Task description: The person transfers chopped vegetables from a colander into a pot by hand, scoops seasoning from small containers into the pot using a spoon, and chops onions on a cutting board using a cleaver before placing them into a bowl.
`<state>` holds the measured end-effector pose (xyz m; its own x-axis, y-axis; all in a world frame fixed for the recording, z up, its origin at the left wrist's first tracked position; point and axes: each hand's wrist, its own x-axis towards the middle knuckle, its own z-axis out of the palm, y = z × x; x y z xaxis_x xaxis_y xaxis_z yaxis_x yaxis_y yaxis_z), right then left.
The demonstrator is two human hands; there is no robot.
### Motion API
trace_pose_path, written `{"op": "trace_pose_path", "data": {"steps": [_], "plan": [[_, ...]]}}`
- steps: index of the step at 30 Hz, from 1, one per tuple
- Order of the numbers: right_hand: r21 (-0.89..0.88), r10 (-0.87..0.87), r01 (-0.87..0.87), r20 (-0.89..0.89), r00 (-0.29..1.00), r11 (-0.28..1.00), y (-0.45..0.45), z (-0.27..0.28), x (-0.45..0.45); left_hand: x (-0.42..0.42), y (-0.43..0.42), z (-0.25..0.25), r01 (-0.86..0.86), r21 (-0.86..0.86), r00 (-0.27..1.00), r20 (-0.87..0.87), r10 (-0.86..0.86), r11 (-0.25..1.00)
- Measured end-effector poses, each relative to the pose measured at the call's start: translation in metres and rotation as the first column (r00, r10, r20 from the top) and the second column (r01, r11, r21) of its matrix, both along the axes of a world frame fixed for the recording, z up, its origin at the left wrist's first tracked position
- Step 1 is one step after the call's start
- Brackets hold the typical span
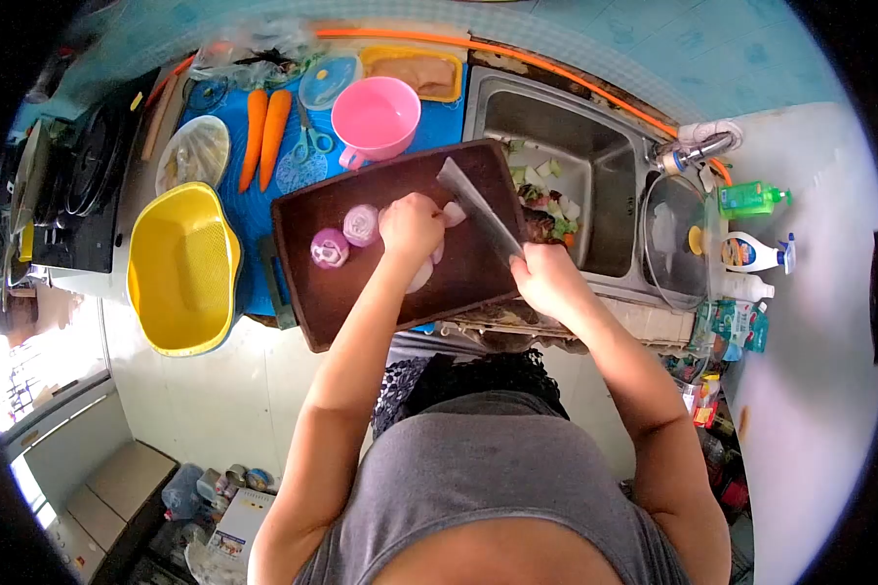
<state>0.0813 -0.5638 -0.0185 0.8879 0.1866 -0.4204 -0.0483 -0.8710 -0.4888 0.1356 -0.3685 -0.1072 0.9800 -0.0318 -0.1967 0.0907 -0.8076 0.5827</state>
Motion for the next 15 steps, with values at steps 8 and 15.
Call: {"op": "trace_pose_path", "data": {"steps": [8, 15], "plan": [[-0.101, 0.047, -0.063, -0.153, 0.987, 0.993, 0.019, 0.004, 0.013, -0.002, -0.003, 0.006, 0.04, 0.05, 0.999, -0.01, -0.04, 0.998], [-0.11, 0.065, -0.057, 0.066, 0.996, 0.992, 0.038, -0.025, 0.007, -0.009, -0.007, 0.01, 0.042, 0.151, 0.999, -0.039, -0.037, 0.988]]}}
